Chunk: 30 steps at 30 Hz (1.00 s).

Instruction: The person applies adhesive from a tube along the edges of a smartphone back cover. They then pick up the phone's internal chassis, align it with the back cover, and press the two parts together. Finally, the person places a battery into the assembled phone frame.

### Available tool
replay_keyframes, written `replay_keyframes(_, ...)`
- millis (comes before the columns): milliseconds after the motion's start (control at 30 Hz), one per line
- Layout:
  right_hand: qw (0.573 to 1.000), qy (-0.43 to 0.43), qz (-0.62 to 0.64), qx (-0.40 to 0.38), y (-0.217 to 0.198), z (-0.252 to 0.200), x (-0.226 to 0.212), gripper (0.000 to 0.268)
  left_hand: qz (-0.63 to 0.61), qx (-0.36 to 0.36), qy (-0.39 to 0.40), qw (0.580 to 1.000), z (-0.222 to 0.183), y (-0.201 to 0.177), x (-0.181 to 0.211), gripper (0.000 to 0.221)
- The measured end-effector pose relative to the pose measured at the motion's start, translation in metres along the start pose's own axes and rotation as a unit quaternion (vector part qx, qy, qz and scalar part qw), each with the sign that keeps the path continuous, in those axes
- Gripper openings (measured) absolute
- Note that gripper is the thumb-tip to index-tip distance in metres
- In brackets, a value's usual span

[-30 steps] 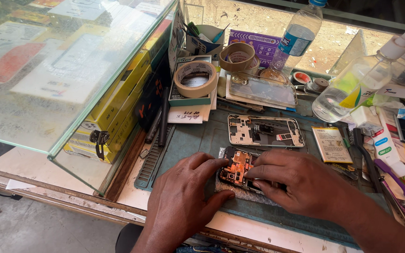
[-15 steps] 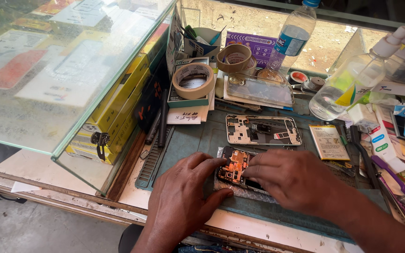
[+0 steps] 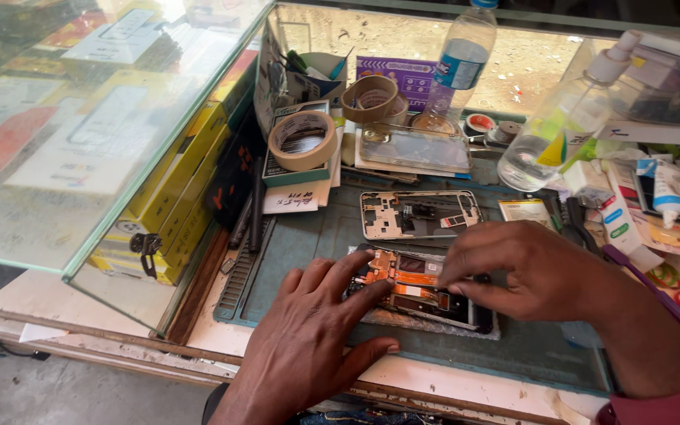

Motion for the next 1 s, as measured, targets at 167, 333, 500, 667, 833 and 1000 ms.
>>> replay_keyframes(167, 0.998, -0.01, -0.039, -0.056, -0.002, -0.003, -0.004, 0.027, 0.007, -0.023, -0.025, 0.999, 0.001, -0.001, 0.003, 0.06)
replay_keyframes(333, 0.996, -0.007, -0.076, -0.044, 0.007, 0.0, -0.011, 0.03, 0.003, -0.025, -0.03, 0.999, 0.002, -0.003, 0.003, 0.061)
replay_keyframes(500, 0.992, -0.063, -0.111, -0.025, 0.015, 0.006, -0.008, 0.027, 0.001, -0.027, -0.027, 0.999, 0.003, -0.002, 0.002, 0.064)
replay_keyframes(667, 0.986, -0.093, -0.137, -0.009, 0.024, 0.013, -0.007, 0.028, 0.002, -0.007, -0.012, 1.0, 0.001, -0.001, 0.001, 0.062)
replay_keyframes(833, 0.986, -0.104, -0.133, 0.003, 0.025, 0.015, -0.011, 0.026, -0.001, 0.002, -0.004, 1.0, 0.0, 0.0, -0.001, 0.058)
replay_keyframes(1000, 0.995, -0.07, -0.065, -0.022, 0.019, 0.011, -0.004, 0.03, -0.01, 0.005, -0.003, 1.0, 0.0, 0.0, -0.002, 0.06)
Point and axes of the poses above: each hand's wrist, its own z-axis towards the middle knuckle, its own y-axis out of the palm, x = y × z, the point moved 1 cm from there along z, towards the middle knuckle, and after that the axes turned 9 degrees about y, right-handed, at the moved point
